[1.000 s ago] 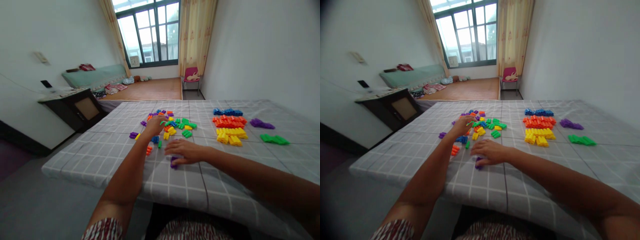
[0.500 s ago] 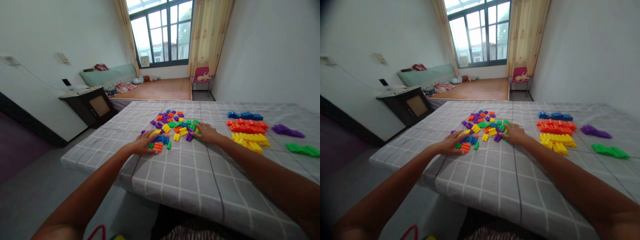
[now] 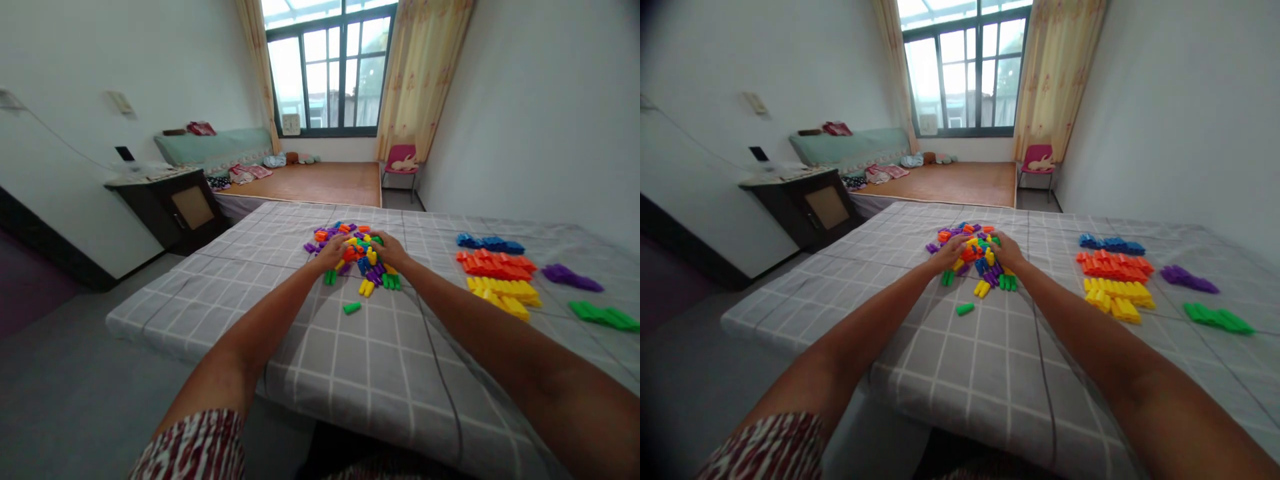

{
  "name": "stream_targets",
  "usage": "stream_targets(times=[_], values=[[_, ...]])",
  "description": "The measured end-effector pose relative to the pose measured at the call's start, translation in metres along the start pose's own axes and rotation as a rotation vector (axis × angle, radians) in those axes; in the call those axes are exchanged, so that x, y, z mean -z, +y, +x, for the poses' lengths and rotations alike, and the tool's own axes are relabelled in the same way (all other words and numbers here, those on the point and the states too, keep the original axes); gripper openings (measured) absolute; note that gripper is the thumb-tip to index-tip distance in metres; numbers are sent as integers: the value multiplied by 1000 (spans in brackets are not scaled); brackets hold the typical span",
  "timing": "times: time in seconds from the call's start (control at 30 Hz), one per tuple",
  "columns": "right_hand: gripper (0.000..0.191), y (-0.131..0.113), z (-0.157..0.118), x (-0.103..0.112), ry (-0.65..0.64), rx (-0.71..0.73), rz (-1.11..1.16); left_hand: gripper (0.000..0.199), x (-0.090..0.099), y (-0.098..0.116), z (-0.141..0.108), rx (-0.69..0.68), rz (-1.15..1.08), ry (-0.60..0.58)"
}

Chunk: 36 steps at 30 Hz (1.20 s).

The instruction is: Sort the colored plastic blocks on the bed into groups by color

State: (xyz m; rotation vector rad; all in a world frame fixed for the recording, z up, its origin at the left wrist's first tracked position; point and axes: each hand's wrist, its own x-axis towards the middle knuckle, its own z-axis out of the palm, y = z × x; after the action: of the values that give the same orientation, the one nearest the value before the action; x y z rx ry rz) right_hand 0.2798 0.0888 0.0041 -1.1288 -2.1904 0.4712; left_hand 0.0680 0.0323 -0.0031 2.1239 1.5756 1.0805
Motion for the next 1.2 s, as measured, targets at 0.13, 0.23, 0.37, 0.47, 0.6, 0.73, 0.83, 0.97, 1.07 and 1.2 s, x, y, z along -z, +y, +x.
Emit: stream_targets(times=[0.13,0.23,0.37,0.47,0.6,0.73,0.83,0.97,1.07,1.2], values=[[32,-10,13,13,16,-1,-62,33,24,-21,9,151,-191,203],[31,-27,16,5,-23,89,-64,31,34,-41,1,301,-256,323],[38,-59,13,-20,-200,367,-164,27,32,-61,-12,326,-253,405],[44,-79,13,-33,-412,522,-357,27,29,-65,-15,252,-198,412],[44,-92,21,-30,-547,483,-498,28,32,-63,-16,215,-153,392],[35,-95,20,-18,-541,477,-489,27,36,-61,-19,190,-175,364],[29,-94,10,-7,-459,430,-432,29,39,-61,-21,211,-204,343],[27,-77,-11,32,-222,302,-270,33,43,-62,-21,256,-207,349],[23,-39,-47,89,-79,90,-117,36,46,-61,-18,267,-206,337],[24,38,-128,173,145,-360,-44,35,46,-56,-15,265,-168,331]])
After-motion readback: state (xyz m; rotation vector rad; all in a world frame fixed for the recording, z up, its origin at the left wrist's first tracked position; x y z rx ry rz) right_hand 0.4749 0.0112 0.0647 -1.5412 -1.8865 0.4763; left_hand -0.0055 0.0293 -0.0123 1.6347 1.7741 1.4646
